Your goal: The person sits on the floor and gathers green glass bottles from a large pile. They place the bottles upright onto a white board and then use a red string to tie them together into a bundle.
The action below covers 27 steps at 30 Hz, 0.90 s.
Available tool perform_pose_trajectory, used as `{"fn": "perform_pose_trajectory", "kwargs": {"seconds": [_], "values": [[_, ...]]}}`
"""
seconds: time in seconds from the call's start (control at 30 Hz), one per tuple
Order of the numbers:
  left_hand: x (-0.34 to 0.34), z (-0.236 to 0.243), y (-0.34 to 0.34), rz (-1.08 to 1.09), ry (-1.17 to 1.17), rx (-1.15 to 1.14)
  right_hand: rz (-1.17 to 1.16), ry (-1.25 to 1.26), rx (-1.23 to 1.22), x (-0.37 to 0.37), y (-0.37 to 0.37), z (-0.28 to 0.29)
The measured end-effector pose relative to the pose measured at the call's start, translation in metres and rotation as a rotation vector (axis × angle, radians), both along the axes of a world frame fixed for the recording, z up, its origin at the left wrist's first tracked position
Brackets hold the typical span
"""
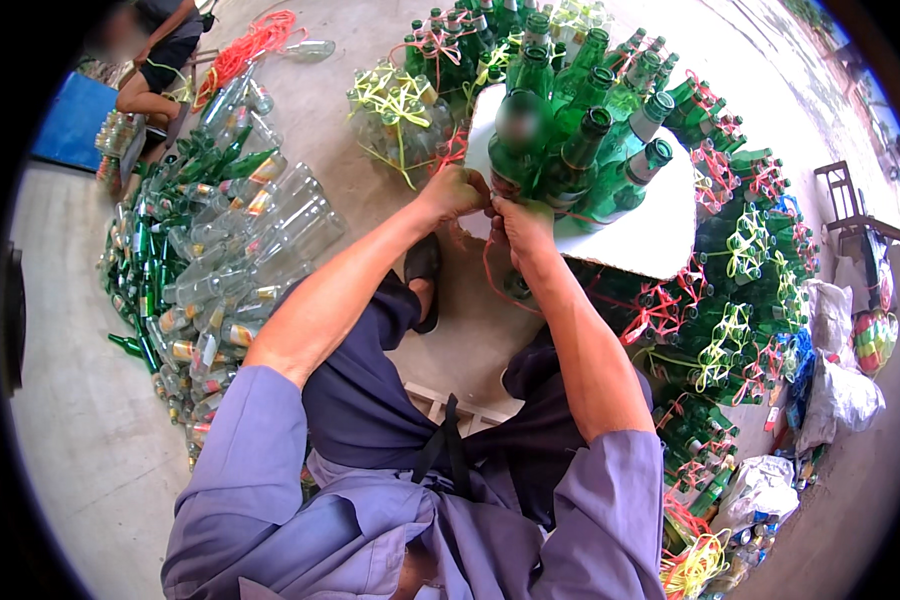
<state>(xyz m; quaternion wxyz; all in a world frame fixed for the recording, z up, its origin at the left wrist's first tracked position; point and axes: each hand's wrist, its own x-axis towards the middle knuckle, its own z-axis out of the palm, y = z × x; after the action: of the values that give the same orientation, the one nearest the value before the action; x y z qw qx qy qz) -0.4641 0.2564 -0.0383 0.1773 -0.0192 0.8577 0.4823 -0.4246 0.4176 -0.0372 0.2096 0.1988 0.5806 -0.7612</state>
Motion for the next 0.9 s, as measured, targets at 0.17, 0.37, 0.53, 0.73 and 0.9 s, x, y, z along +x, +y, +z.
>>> {"fn": "perform_pose_trajectory", "kwargs": {"seconds": [0.17, 0.37, 0.53, 0.73, 0.9], "values": [[0.002, 0.016, 0.003, -0.006, -0.061, -0.105, -0.002, 0.009, 0.011, -0.001, 0.001, -0.007], [0.004, 0.023, 0.003, -0.008, -0.204, 0.029, -0.021, -0.001, 0.009, -0.003, 0.0, -0.013], [0.009, 0.032, 0.005, 0.021, -0.183, 0.117, -0.015, 0.004, 0.009, -0.004, 0.001, -0.018], [0.012, 0.022, 0.009, 0.07, -0.068, 0.1, -0.018, 0.028, 0.017, -0.002, -0.003, -0.014], [0.012, 0.025, 0.012, 0.076, -0.006, 0.101, 0.038, 0.025, 0.047, -0.003, -0.001, -0.011]]}}
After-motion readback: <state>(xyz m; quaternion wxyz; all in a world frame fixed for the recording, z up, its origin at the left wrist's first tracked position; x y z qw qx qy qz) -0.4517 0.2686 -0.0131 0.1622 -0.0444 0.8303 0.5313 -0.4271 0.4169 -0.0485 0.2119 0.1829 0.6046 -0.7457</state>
